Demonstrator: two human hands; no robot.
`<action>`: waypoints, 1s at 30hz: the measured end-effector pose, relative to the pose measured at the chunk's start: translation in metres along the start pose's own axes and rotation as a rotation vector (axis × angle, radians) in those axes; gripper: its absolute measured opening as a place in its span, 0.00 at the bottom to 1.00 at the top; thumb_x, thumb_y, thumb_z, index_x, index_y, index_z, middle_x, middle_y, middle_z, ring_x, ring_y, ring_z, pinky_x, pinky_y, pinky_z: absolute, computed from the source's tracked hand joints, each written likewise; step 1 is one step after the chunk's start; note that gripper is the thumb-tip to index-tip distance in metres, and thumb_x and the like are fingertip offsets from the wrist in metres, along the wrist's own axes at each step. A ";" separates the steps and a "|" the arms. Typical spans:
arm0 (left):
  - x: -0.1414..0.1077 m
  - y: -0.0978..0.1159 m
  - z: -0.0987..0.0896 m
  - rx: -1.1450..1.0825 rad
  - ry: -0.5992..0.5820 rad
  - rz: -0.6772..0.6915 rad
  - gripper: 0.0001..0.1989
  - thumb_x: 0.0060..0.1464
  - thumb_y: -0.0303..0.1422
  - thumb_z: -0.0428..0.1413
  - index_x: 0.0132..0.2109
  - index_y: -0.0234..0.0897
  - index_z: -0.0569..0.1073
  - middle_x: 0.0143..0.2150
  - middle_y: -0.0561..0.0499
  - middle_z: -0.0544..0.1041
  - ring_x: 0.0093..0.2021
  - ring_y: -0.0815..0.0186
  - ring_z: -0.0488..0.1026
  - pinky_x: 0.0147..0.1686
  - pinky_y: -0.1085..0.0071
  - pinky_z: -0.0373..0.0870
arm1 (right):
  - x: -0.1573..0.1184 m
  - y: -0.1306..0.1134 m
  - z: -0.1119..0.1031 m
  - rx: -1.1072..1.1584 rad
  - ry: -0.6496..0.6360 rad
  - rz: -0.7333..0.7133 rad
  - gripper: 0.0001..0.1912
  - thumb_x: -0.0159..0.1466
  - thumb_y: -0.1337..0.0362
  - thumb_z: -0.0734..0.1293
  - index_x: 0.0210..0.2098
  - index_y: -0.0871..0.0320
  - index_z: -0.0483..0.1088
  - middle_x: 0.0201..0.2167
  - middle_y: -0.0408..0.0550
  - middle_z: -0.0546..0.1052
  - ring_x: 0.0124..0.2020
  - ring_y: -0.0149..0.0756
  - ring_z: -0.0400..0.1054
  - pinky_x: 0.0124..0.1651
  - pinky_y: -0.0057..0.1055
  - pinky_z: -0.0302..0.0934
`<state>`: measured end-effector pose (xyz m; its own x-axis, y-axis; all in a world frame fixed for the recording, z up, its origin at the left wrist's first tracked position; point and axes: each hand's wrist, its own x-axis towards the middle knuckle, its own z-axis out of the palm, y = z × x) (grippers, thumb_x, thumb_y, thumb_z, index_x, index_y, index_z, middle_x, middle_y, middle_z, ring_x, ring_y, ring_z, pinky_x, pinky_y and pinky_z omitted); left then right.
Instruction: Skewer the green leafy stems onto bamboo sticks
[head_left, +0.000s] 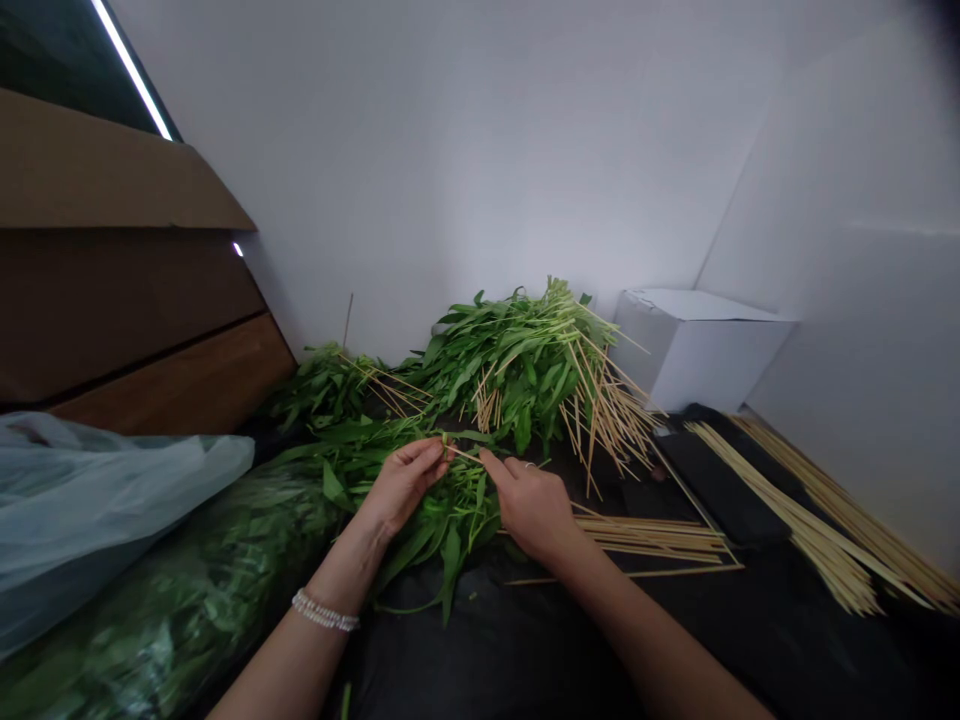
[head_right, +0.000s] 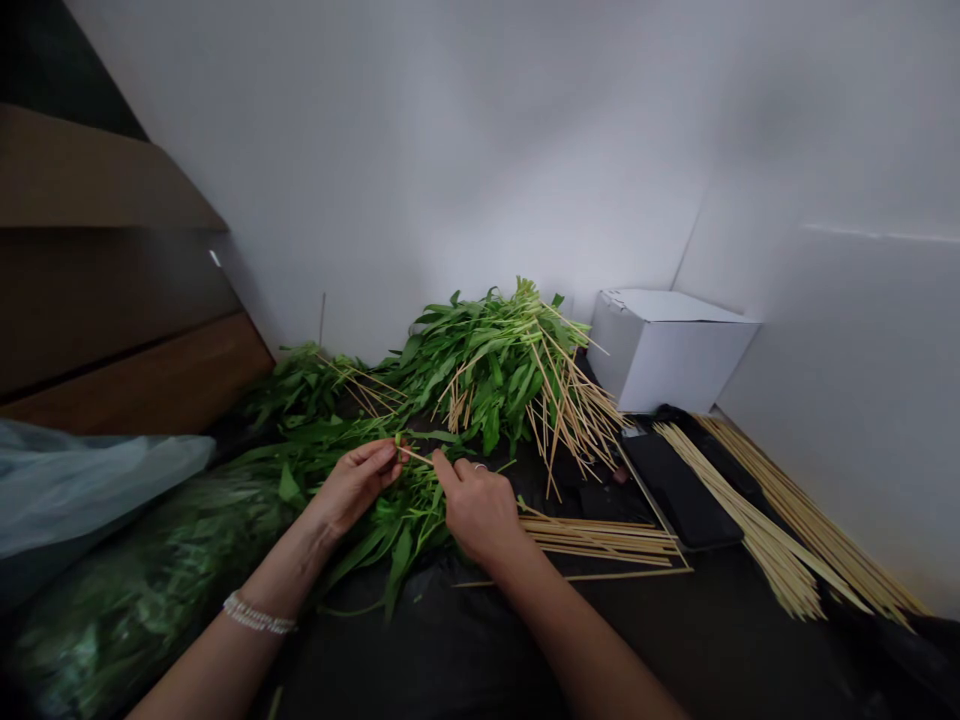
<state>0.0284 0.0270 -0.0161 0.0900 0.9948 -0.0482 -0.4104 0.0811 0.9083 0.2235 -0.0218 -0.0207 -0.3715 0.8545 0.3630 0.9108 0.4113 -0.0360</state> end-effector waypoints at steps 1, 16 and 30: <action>0.000 0.000 0.000 -0.001 0.001 0.000 0.16 0.33 0.33 0.72 0.33 0.32 0.81 0.30 0.47 0.82 0.30 0.71 0.76 0.32 0.79 0.74 | 0.000 0.000 0.000 0.000 0.001 0.000 0.26 0.67 0.70 0.55 0.64 0.55 0.57 0.41 0.50 0.76 0.38 0.35 0.70 0.35 0.26 0.57; 0.002 0.000 -0.003 0.057 0.066 0.009 0.16 0.30 0.32 0.73 0.31 0.32 0.81 0.28 0.49 0.82 0.29 0.70 0.76 0.32 0.78 0.72 | -0.001 -0.002 0.001 -0.005 0.010 -0.006 0.26 0.66 0.71 0.57 0.63 0.57 0.59 0.40 0.51 0.76 0.37 0.35 0.71 0.34 0.26 0.59; -0.003 0.002 -0.002 0.117 -0.013 -0.043 0.16 0.32 0.33 0.72 0.31 0.32 0.81 0.27 0.48 0.81 0.28 0.72 0.75 0.31 0.79 0.70 | -0.003 -0.007 0.003 -0.006 0.028 -0.040 0.24 0.65 0.73 0.57 0.60 0.58 0.62 0.38 0.50 0.76 0.35 0.35 0.71 0.33 0.26 0.59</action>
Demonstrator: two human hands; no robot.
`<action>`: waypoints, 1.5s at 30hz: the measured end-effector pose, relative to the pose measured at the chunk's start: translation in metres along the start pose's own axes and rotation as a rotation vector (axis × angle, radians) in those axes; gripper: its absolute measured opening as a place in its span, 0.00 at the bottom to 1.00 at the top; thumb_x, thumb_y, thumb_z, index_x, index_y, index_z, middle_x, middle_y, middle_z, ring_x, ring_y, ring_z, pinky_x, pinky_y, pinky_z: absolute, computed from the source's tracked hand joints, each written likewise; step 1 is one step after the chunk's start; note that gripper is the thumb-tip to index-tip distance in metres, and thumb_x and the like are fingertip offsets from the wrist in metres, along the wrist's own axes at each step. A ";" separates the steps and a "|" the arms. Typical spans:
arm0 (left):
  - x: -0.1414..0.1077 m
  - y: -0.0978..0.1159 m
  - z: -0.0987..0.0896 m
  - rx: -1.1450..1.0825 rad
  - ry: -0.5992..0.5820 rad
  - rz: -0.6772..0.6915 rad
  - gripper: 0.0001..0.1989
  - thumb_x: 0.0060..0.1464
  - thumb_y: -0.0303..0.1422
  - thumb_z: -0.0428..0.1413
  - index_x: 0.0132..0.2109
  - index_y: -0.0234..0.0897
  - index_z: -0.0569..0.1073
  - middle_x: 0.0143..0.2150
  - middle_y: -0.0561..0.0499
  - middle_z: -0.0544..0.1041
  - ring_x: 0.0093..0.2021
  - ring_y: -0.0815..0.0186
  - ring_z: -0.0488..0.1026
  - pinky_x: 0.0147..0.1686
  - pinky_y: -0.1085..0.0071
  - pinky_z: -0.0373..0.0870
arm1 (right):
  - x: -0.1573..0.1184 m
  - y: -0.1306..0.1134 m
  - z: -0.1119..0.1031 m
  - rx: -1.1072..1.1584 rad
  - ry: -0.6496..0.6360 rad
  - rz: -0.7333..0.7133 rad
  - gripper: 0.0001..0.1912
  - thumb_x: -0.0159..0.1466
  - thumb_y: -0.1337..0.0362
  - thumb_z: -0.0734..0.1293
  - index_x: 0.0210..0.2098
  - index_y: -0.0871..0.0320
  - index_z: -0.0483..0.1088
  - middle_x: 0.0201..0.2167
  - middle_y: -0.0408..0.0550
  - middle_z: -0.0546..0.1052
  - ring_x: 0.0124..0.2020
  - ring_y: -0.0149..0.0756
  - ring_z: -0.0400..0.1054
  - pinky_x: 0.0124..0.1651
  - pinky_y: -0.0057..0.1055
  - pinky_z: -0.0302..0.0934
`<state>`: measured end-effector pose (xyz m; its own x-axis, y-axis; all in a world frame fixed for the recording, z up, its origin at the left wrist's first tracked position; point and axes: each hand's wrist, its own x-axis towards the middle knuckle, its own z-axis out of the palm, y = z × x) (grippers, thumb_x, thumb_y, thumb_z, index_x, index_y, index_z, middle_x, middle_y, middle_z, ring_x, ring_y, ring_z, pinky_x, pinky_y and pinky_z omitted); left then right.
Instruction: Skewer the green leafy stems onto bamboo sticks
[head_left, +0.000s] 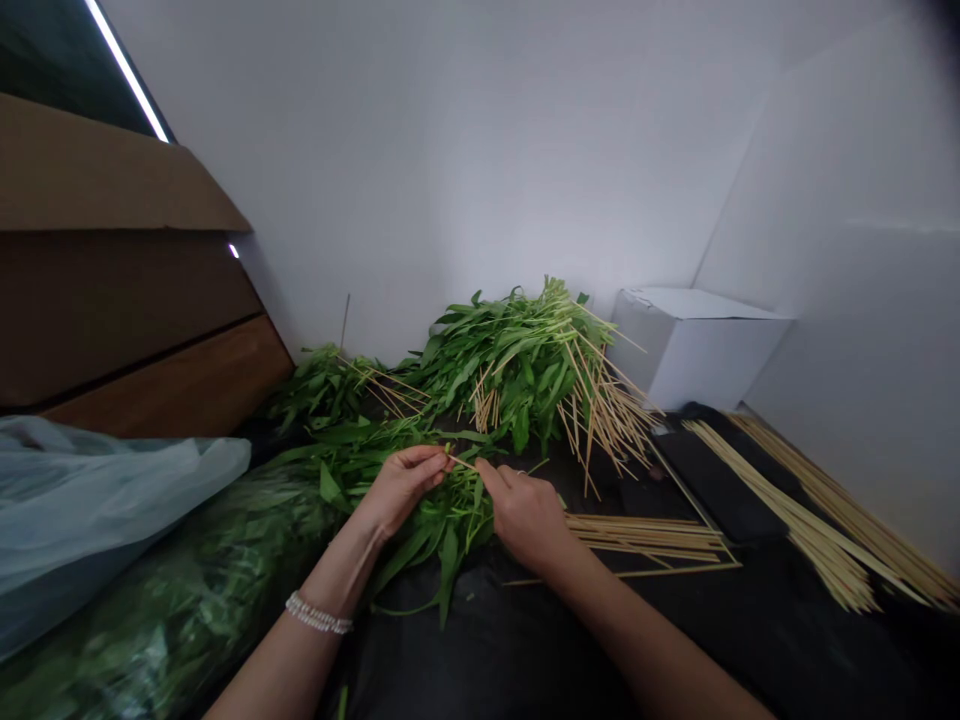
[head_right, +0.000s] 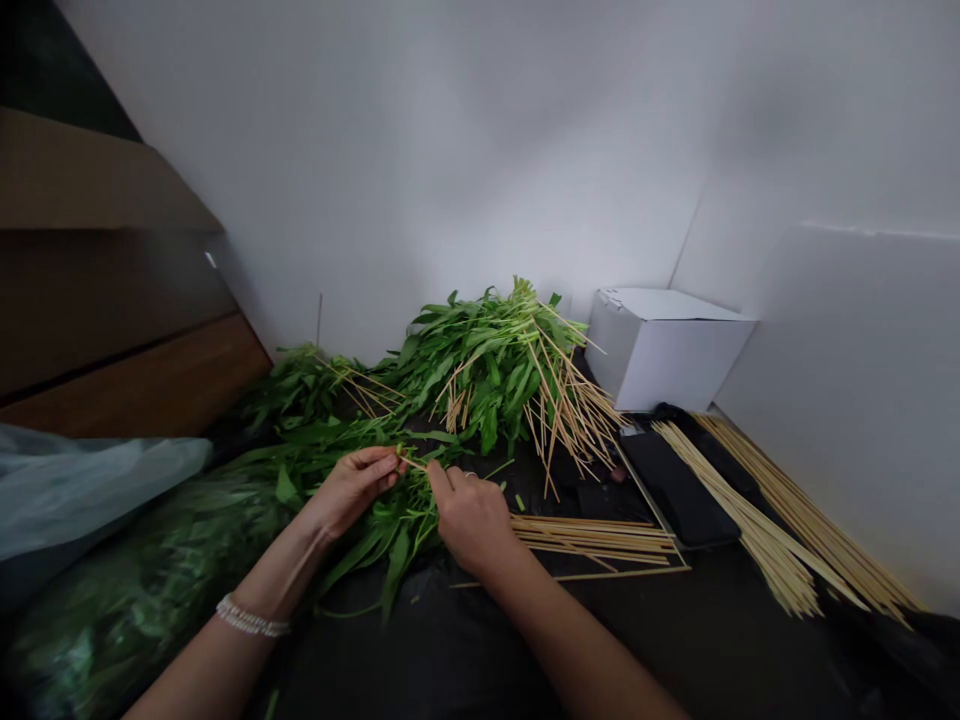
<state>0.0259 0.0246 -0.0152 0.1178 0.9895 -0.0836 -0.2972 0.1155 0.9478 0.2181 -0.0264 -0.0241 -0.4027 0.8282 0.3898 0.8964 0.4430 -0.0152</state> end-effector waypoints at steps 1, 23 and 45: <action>0.000 0.000 0.000 0.001 -0.007 -0.004 0.16 0.33 0.33 0.72 0.32 0.32 0.81 0.28 0.48 0.81 0.28 0.72 0.75 0.30 0.80 0.70 | 0.000 0.000 0.000 0.003 -0.002 0.002 0.23 0.65 0.73 0.57 0.59 0.58 0.62 0.38 0.50 0.76 0.35 0.35 0.71 0.33 0.26 0.60; 0.003 0.016 -0.011 0.001 0.158 0.199 0.20 0.43 0.43 0.66 0.40 0.34 0.80 0.38 0.43 0.82 0.41 0.60 0.77 0.36 0.72 0.71 | 0.003 0.018 -0.004 0.029 0.559 0.028 0.19 0.69 0.72 0.51 0.45 0.61 0.71 0.30 0.50 0.74 0.33 0.35 0.65 0.38 0.30 0.55; 0.012 -0.006 -0.031 1.090 0.092 0.487 0.06 0.47 0.33 0.62 0.34 0.45 0.83 0.34 0.47 0.82 0.35 0.56 0.76 0.37 0.69 0.64 | -0.005 0.013 -0.002 0.218 0.690 -0.332 0.17 0.65 0.72 0.52 0.45 0.62 0.69 0.36 0.54 0.75 0.36 0.36 0.67 0.39 0.33 0.61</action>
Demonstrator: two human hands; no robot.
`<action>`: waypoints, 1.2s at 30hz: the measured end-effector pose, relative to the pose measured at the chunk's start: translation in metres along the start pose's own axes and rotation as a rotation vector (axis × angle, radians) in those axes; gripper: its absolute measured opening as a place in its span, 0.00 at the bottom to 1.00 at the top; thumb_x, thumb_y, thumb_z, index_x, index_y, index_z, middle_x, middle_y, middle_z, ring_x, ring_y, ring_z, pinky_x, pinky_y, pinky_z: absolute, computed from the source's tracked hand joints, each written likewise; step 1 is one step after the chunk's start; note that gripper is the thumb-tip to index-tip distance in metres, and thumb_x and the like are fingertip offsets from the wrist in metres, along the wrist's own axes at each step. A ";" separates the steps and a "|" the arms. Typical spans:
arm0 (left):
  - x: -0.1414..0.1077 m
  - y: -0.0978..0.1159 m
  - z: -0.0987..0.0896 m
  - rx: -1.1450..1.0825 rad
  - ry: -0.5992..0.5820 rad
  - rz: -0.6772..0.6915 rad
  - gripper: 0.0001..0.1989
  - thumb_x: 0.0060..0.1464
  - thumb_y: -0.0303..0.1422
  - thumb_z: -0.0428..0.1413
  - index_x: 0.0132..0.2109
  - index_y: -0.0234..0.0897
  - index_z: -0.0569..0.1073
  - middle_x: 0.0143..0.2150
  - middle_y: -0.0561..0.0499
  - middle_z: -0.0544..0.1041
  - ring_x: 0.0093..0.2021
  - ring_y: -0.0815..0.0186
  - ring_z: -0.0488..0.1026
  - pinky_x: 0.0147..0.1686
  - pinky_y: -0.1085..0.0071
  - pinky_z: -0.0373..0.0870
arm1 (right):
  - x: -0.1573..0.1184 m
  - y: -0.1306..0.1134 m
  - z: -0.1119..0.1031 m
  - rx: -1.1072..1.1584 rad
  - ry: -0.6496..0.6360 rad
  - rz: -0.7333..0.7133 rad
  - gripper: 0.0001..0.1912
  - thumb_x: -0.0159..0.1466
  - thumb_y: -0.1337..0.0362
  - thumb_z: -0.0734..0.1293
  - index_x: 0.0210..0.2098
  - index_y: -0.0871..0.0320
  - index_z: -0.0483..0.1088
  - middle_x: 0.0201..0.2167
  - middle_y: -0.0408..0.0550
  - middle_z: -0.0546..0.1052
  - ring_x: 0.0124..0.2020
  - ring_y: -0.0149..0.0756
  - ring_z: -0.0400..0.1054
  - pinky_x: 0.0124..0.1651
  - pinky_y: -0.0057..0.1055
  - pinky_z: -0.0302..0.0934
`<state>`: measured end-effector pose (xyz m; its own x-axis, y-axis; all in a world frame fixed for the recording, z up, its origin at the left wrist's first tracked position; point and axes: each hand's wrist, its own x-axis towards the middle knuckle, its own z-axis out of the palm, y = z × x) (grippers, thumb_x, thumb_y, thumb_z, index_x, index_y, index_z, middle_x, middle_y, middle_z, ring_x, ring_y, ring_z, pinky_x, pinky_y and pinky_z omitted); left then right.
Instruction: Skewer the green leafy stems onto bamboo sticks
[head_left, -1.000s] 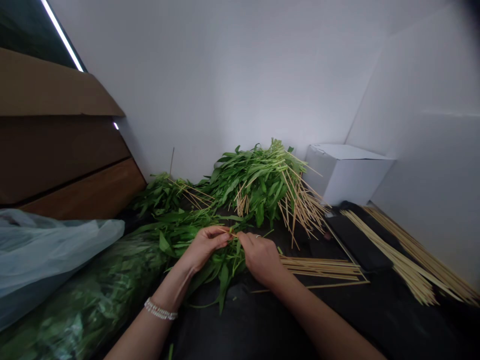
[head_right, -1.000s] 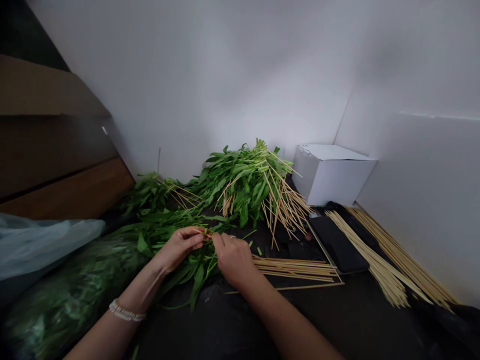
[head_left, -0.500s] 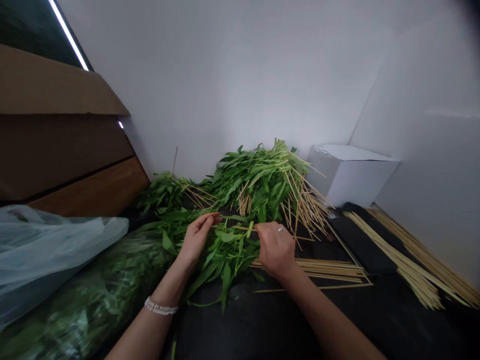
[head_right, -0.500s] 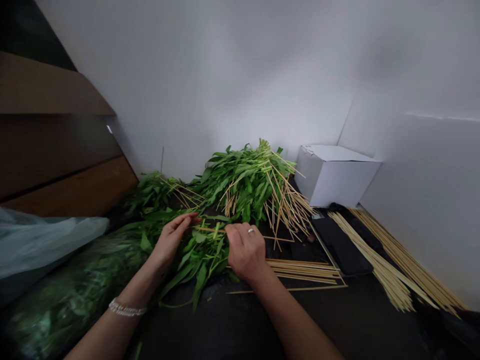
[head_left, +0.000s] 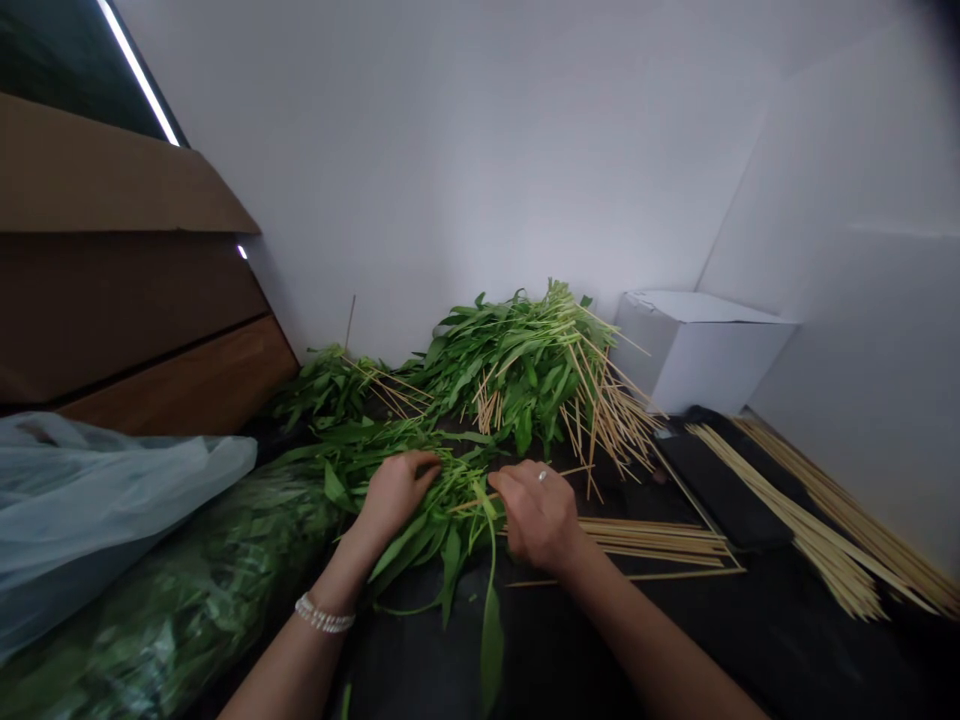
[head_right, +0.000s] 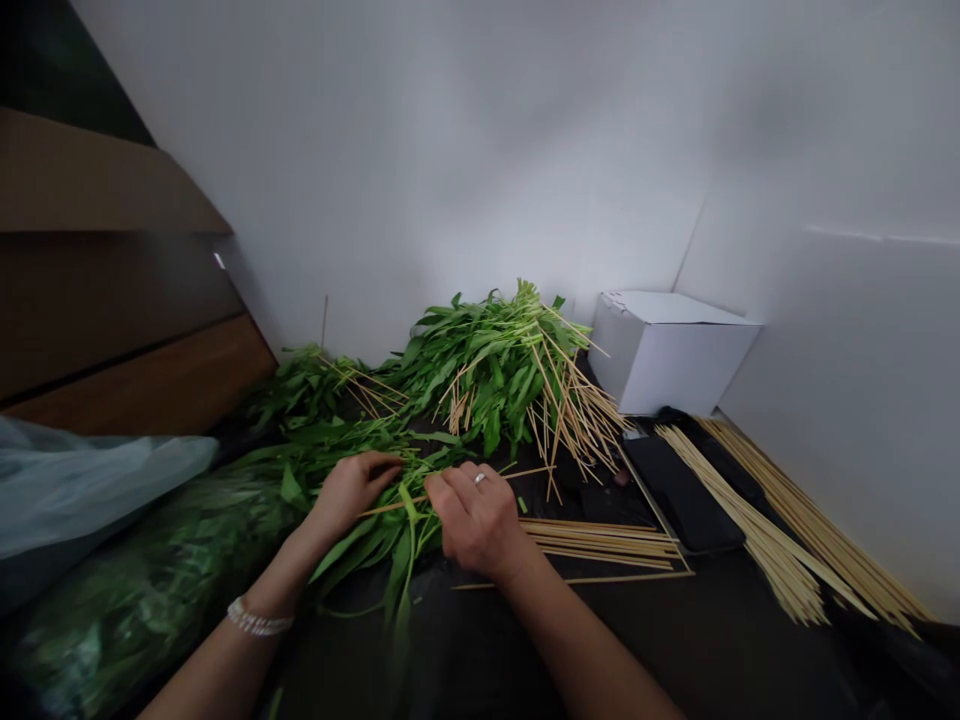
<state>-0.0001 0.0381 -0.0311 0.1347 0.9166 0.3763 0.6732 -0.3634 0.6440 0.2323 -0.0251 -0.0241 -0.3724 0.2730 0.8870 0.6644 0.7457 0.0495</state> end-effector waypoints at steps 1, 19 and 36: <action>-0.001 -0.001 0.001 0.030 -0.001 0.016 0.06 0.46 0.32 0.62 0.34 0.45 0.83 0.33 0.47 0.81 0.34 0.56 0.75 0.37 0.69 0.64 | 0.001 0.000 0.000 -0.002 -0.002 -0.001 0.17 0.65 0.72 0.52 0.45 0.63 0.69 0.35 0.53 0.75 0.36 0.36 0.67 0.39 0.33 0.61; -0.006 0.031 -0.010 -0.047 0.513 0.279 0.07 0.59 0.33 0.53 0.43 0.38 0.73 0.40 0.48 0.78 0.42 0.62 0.74 0.45 0.66 0.68 | 0.005 -0.004 0.008 -0.160 -0.117 0.019 0.18 0.65 0.72 0.54 0.49 0.65 0.70 0.26 0.46 0.70 0.26 0.33 0.61 0.28 0.31 0.52; -0.002 0.017 -0.009 0.178 0.340 0.117 0.14 0.60 0.36 0.51 0.46 0.36 0.77 0.43 0.41 0.80 0.45 0.54 0.74 0.46 0.59 0.65 | 0.000 -0.004 0.014 -0.218 -0.206 0.149 0.18 0.67 0.70 0.53 0.52 0.64 0.67 0.28 0.46 0.73 0.26 0.33 0.65 0.29 0.31 0.52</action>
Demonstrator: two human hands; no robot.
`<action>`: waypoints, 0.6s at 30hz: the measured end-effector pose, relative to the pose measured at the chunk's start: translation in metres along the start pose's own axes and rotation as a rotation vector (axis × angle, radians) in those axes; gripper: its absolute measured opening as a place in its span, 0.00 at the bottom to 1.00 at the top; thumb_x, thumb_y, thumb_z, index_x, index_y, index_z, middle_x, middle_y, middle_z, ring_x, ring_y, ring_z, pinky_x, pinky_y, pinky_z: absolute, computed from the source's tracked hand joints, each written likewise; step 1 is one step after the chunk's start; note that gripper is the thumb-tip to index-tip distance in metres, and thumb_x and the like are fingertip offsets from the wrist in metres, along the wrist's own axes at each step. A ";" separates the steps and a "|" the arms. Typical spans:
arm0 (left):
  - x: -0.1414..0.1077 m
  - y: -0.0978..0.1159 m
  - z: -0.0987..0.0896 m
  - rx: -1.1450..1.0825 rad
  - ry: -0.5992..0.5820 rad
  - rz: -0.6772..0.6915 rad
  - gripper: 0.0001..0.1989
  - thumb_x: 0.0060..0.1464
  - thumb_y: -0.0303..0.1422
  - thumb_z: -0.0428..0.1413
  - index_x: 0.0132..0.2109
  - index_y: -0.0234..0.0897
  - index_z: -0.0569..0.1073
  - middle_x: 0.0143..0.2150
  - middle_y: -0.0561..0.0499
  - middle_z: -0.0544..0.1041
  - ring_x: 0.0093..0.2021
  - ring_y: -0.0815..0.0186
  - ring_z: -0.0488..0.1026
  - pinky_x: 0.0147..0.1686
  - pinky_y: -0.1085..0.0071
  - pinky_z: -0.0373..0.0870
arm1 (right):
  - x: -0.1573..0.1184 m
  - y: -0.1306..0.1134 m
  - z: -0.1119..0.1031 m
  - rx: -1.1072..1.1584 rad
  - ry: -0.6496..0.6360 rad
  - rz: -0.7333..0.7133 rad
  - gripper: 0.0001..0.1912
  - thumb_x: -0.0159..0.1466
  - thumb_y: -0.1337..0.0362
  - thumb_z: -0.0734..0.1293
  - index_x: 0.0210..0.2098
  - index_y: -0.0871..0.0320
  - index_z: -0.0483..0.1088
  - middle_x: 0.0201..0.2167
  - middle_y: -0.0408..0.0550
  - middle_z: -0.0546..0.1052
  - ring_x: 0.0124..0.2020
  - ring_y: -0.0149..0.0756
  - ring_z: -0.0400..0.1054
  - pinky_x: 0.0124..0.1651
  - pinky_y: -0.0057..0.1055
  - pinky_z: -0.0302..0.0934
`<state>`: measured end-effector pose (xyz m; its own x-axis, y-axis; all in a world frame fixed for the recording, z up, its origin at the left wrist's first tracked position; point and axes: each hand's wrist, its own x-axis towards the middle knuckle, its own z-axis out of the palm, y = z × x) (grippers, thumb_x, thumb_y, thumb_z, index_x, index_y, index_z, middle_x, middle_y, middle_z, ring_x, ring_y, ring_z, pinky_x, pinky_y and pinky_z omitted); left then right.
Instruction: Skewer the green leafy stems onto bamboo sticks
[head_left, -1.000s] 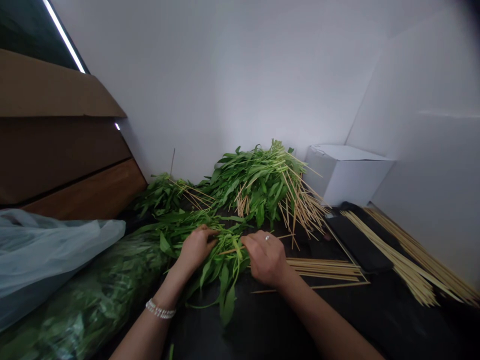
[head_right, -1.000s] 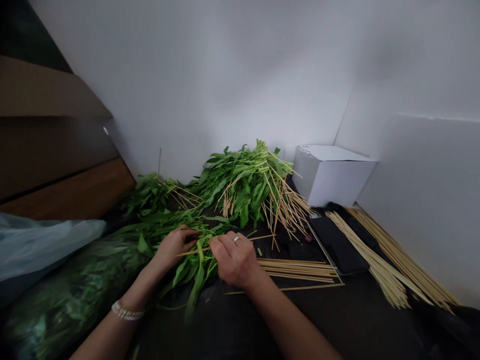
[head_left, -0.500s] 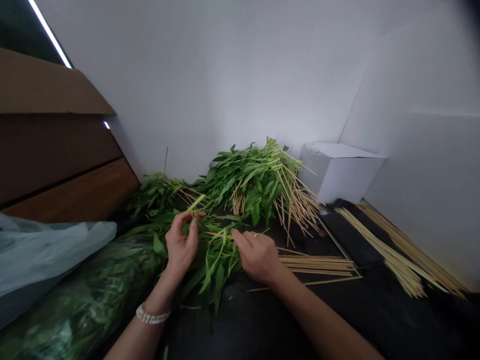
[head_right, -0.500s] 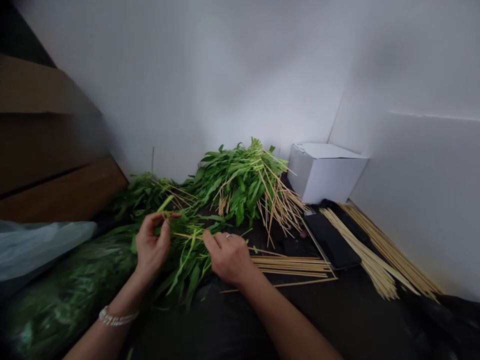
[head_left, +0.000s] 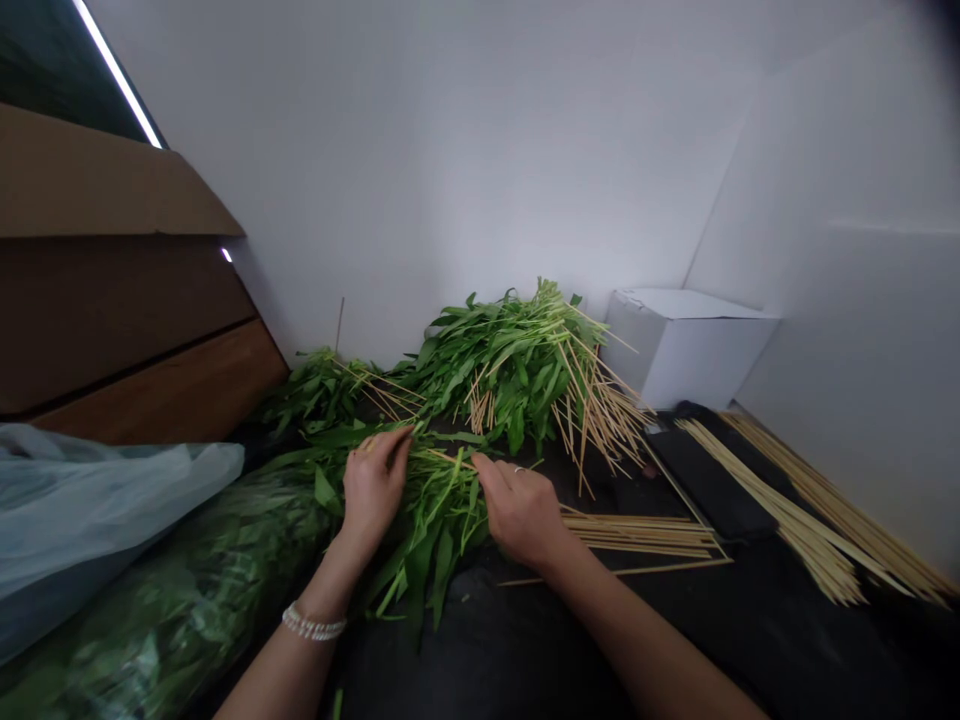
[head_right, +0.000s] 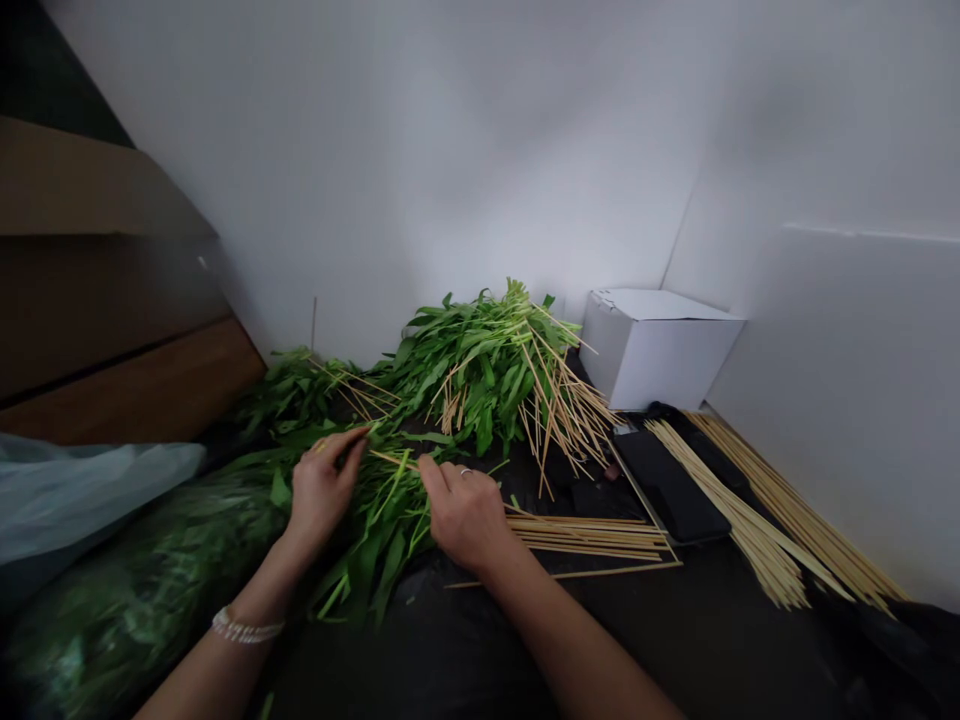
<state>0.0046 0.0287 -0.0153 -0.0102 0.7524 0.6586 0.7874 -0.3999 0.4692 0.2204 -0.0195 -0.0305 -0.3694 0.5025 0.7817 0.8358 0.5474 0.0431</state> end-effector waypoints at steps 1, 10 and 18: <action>0.001 0.001 0.001 -0.147 0.009 -0.067 0.14 0.58 0.38 0.53 0.45 0.35 0.77 0.43 0.42 0.81 0.44 0.55 0.75 0.46 0.61 0.66 | 0.000 0.000 0.000 -0.005 -0.011 0.008 0.18 0.67 0.70 0.54 0.52 0.64 0.67 0.28 0.46 0.73 0.26 0.33 0.65 0.29 0.31 0.52; 0.002 0.007 0.009 -1.147 -0.179 -0.648 0.18 0.39 0.37 0.69 0.38 0.35 0.79 0.34 0.48 0.83 0.33 0.66 0.78 0.42 0.69 0.70 | -0.002 0.001 0.002 -0.053 -0.146 0.058 0.20 0.62 0.73 0.59 0.53 0.61 0.68 0.32 0.46 0.74 0.29 0.32 0.66 0.30 0.30 0.52; 0.000 0.014 0.009 -1.193 -0.222 -0.659 0.15 0.38 0.34 0.70 0.35 0.35 0.80 0.32 0.48 0.83 0.32 0.67 0.78 0.44 0.70 0.70 | -0.003 0.000 0.003 -0.060 -0.182 0.068 0.20 0.63 0.73 0.60 0.54 0.61 0.68 0.32 0.46 0.74 0.28 0.32 0.67 0.29 0.29 0.52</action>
<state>0.0211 0.0279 -0.0134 0.0153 0.9976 0.0668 -0.3257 -0.0582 0.9437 0.2208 -0.0190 -0.0348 -0.3740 0.6524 0.6592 0.8820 0.4699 0.0354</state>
